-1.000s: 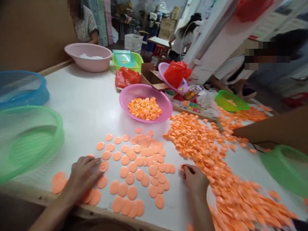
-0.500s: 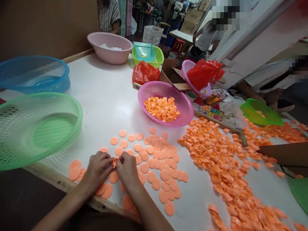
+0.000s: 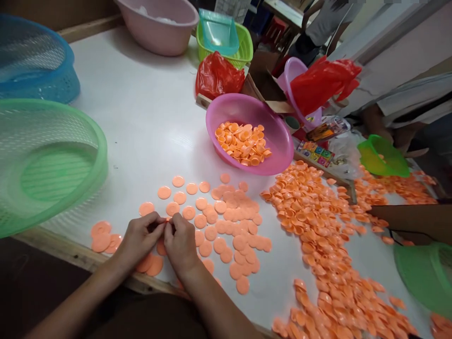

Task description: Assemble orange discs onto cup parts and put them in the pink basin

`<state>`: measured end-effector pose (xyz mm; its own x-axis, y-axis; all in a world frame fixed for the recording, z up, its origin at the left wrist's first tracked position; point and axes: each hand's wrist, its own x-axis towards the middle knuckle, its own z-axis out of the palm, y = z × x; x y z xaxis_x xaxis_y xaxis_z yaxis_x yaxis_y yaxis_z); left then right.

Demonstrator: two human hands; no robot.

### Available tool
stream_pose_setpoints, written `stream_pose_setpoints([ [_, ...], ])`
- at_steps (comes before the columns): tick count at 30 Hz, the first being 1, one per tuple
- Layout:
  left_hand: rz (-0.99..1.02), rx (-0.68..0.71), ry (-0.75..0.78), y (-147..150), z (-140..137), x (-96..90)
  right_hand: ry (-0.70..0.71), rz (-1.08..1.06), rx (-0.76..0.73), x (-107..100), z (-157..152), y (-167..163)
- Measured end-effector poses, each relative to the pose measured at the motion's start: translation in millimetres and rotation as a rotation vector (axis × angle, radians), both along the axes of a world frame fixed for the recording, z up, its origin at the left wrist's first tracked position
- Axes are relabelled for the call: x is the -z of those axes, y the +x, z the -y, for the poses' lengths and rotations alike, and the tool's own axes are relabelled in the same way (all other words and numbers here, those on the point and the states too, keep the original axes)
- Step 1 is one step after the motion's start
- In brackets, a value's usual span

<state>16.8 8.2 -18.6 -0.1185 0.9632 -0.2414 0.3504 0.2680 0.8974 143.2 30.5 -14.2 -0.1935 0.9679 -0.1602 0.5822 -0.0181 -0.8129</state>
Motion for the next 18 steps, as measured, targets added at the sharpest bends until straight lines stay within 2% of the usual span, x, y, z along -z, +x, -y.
stream_pose_setpoints([
  [3, -0.04, -0.001, 0.004, 1.4, -0.7, -0.3, -0.026, -0.056, 0.017, 7.5, 4.5, -1.2],
  [5, -0.015, 0.027, -0.04, -4.7, -2.2, -2.0, -0.112, -0.116, 0.014, 9.0, 0.7, 0.0],
  [7, 0.054, 0.014, -0.078, -23.2, 0.0, -4.7, -0.231, -0.204, 0.016, -1.2, -14.1, 4.2],
  [9, 0.022, -0.081, -0.043, -54.8, 9.3, -8.8, -0.261, -0.307, 0.051, -27.6, -41.9, 14.1],
  [11, -0.154, -0.182, 0.022, -91.8, 25.7, -14.7, -0.045, -0.404, 0.151, -64.9, -80.7, 31.6],
  [12, -0.256, -0.184, 0.026, -108.5, 35.2, -17.8, 0.091, -0.447, 0.197, -84.0, -101.7, 43.0],
  [14, -0.419, -0.099, -0.01, -131.1, 52.3, -22.1, 0.341, -0.497, 0.363, -115.5, -138.4, 68.2],
  [16, -0.51, 0.016, -0.042, -134.3, 62.0, -21.6, 0.478, -0.466, 0.491, -130.5, -157.0, 94.2],
  [18, -0.537, 0.076, -0.034, -119.1, 61.1, -16.6, 0.532, -0.375, 0.555, -124.9, -151.9, 122.2],
])
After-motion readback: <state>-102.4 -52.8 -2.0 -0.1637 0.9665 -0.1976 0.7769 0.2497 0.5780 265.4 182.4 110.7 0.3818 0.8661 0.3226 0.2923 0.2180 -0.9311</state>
